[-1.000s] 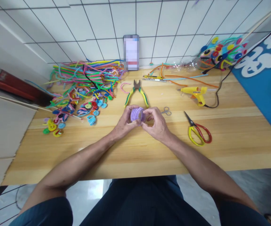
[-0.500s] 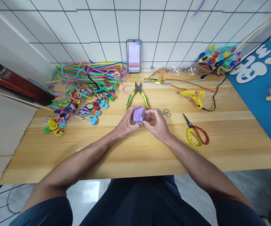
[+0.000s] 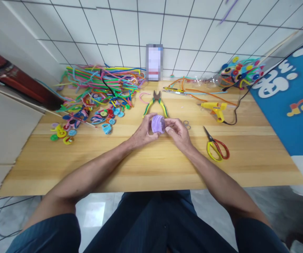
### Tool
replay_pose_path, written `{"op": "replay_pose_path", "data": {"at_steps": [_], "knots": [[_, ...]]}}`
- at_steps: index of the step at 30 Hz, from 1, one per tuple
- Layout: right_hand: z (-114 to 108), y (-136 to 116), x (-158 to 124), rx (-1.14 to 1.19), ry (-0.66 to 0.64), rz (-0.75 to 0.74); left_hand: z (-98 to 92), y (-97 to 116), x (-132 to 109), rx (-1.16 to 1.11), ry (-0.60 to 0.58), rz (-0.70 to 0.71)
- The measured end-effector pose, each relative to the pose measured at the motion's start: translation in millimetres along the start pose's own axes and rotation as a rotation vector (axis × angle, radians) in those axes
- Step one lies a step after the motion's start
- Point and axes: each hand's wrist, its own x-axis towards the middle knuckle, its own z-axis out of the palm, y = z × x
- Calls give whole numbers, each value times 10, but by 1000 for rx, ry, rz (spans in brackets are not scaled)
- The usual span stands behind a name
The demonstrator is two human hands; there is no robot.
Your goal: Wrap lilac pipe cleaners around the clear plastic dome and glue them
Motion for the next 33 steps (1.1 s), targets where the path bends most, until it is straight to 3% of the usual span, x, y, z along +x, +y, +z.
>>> {"op": "replay_pose_path", "data": {"at_steps": [16, 33], "knots": [[114, -32, -45, 7, 13, -14, 4, 158, -5, -43, 23, -103], [105, -38, -52, -9, 6, -17, 15, 131, -31, -29, 20, -79]]}}
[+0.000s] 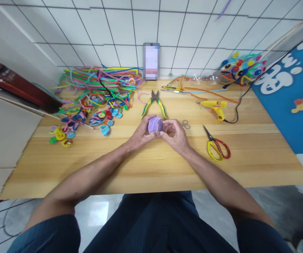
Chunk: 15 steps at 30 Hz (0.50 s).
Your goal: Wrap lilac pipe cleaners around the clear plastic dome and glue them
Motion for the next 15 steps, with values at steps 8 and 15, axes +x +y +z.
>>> {"op": "replay_pose_path", "data": {"at_steps": [8, 15], "knots": [[-15, 39, -7, -24, 15, 2, 14, -3, -7, 89, 0, 77], [9, 65, 16, -1, 27, 72, 5, -3, 20, 107, -6, 119]]}}
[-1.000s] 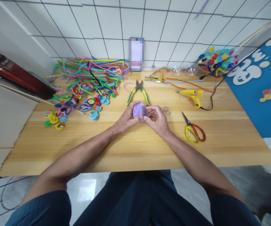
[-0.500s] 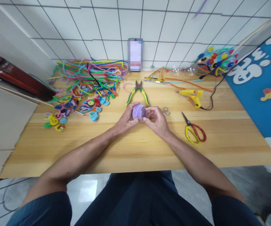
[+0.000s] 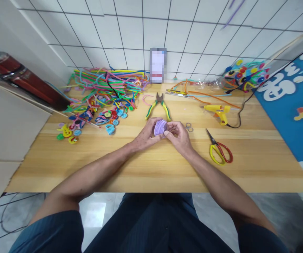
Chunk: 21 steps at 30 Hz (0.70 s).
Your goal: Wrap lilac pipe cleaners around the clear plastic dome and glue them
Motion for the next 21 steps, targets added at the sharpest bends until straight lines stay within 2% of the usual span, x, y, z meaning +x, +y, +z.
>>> {"op": "replay_pose_path", "data": {"at_steps": [7, 21], "knots": [[-16, -6, 13, -5, -1, 5, 1, -27, 2, 31, -9, 23], [-8, -11, 55, 173, -14, 159, -14, -25, -4, 25, -23, 30]]}}
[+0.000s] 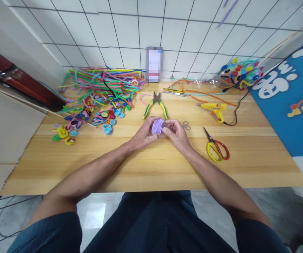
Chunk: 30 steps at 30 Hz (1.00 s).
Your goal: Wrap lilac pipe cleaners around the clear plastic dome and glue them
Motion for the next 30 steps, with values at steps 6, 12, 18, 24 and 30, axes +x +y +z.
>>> {"op": "replay_pose_path", "data": {"at_steps": [6, 12, 18, 24, 30], "knots": [[-35, 41, 39, 26, 39, 14, -1, -46, -8, 21, 19, 12], [-46, 53, 28, -59, 28, -10, 35, -84, -1, 6, 53, -15], [-40, 3, -8, -146, 35, -37, 75, -61, 31, 93, 82, 6], [-260, -390, 13, -74, 32, 37, 86, -32, 34, 153, 70, 42], [-799, -863, -245, 25, -122, 164, 126, -149, 47, 172, 113, 24]]}}
